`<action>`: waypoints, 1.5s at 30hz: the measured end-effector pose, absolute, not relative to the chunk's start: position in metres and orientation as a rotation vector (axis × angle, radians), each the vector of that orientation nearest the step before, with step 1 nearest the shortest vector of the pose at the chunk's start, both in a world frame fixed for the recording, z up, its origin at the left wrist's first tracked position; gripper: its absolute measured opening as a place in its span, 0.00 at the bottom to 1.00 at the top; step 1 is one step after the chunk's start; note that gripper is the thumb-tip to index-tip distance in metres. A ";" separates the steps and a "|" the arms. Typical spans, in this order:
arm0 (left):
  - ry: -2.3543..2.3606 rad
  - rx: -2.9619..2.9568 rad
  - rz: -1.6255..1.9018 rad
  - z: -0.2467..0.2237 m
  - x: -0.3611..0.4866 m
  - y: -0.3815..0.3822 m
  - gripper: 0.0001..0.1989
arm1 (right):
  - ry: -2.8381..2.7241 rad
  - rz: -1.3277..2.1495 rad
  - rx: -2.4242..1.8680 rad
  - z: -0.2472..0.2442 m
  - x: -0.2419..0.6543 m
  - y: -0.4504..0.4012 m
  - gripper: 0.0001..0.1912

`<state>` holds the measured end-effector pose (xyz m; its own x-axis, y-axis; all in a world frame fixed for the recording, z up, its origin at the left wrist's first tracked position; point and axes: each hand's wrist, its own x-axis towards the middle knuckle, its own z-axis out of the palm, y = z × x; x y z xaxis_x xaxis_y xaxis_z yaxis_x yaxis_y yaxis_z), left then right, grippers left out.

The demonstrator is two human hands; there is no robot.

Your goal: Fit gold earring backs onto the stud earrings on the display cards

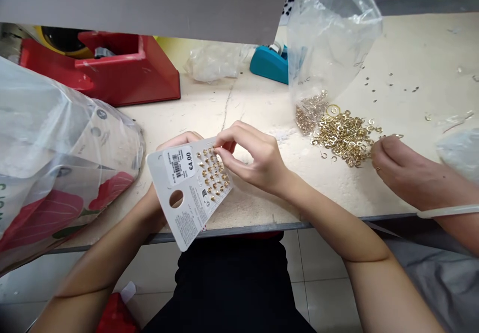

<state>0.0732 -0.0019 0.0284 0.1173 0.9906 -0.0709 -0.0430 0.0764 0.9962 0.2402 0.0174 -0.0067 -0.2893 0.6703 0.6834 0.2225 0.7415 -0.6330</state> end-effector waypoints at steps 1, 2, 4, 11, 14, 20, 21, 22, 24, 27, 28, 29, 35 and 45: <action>1.084 1.136 1.080 0.025 0.072 -0.002 0.18 | -1.842 0.548 -0.695 -0.006 0.240 0.017 0.05; 1.046 1.101 1.073 0.022 0.071 -0.001 0.17 | -1.831 0.585 -0.699 -0.006 0.241 0.017 0.05; 1.011 1.066 1.080 0.017 0.071 0.001 0.16 | -1.807 0.668 -0.713 -0.006 0.241 0.017 0.05; 0.911 1.112 1.142 0.000 0.071 0.008 0.11 | -1.758 0.788 -0.736 -0.010 0.240 0.017 0.05; 0.932 1.213 1.178 -0.004 0.071 0.008 0.07 | -1.772 0.767 -0.732 -0.010 0.240 0.017 0.06; 0.927 1.350 1.268 -0.005 0.070 0.006 0.07 | -1.767 0.751 -0.781 -0.010 0.239 0.016 0.05; 0.933 1.365 1.272 -0.005 0.070 0.005 0.08 | -1.758 0.752 -0.790 -0.010 0.239 0.016 0.05; 0.937 1.380 1.272 -0.006 0.069 0.005 0.08 | -1.751 0.753 -0.793 -0.010 0.239 0.016 0.05; 0.938 1.405 1.270 -0.006 0.069 0.005 0.09 | -1.742 0.753 -0.793 -0.011 0.240 0.016 0.05; 0.941 1.435 1.274 -0.007 0.068 0.005 0.11 | -1.739 0.769 -0.788 -0.010 0.242 0.018 0.04; 0.955 1.437 1.271 -0.007 0.068 0.005 0.12 | -1.742 0.780 -0.785 -0.010 0.242 0.018 0.04; 0.976 1.432 1.264 -0.006 0.069 0.005 0.13 | -1.747 0.791 -0.778 -0.010 0.243 0.019 0.03; 1.046 1.378 1.255 -0.002 0.071 0.005 0.17 | -1.790 0.760 -0.747 -0.009 0.243 0.018 0.03; 1.006 1.400 1.309 -0.003 0.072 0.005 0.13 | -1.772 0.734 -0.773 -0.009 0.241 0.018 0.04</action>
